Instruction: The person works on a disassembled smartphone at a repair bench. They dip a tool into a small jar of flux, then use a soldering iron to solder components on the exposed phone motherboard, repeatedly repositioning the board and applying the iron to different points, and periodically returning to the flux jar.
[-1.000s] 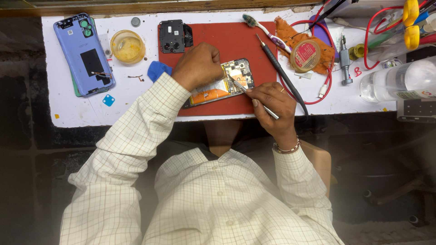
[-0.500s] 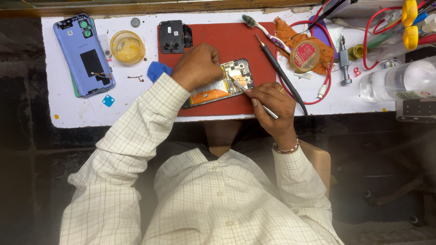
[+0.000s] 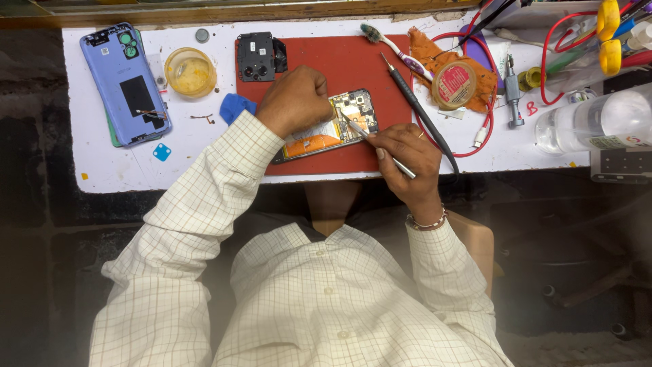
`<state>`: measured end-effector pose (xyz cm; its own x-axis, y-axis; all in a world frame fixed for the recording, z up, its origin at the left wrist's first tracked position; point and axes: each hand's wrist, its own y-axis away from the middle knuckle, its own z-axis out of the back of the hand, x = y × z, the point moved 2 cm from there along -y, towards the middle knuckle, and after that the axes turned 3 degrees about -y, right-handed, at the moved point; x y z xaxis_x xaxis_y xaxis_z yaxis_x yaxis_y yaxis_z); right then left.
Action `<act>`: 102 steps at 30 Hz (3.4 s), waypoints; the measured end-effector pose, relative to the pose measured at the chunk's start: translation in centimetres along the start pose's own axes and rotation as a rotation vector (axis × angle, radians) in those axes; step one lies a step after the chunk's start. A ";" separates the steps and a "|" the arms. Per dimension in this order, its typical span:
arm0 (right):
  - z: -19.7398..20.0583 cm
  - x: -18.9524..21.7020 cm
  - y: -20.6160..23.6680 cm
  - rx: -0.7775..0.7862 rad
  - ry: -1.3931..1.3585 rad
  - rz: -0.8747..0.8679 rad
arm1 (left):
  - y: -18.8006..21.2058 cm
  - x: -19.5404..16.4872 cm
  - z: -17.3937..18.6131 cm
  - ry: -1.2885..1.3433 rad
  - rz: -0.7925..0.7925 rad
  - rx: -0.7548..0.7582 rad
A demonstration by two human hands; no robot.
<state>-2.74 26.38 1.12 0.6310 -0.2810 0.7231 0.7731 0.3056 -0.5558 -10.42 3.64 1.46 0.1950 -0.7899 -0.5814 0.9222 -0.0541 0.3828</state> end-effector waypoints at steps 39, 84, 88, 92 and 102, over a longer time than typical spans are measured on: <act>-0.1 0.2 0.1 -0.005 0.000 -0.009 | 0.1 0.0 0.0 -0.008 0.017 0.005; -7.8 6.5 -6.4 -0.015 -0.348 -0.123 | 7.4 11.0 5.1 -0.313 -0.172 -0.977; -9.4 7.4 -8.1 -0.043 -0.115 0.046 | 10.1 9.0 4.0 -0.292 -0.340 -1.028; -10.5 8.0 -8.7 -0.057 -0.066 0.168 | 11.7 7.4 3.6 -0.247 -0.371 -1.001; -9.2 4.6 -5.8 -0.140 -0.735 -0.359 | 11.5 7.5 3.4 -0.217 -0.396 -1.006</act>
<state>-3.72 14.95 3.94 0.1788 0.3412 0.9228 0.9509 0.1808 -0.2511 0.52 -4.97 3.99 -0.1461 -0.9224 -0.3574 0.7763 0.1170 -0.6194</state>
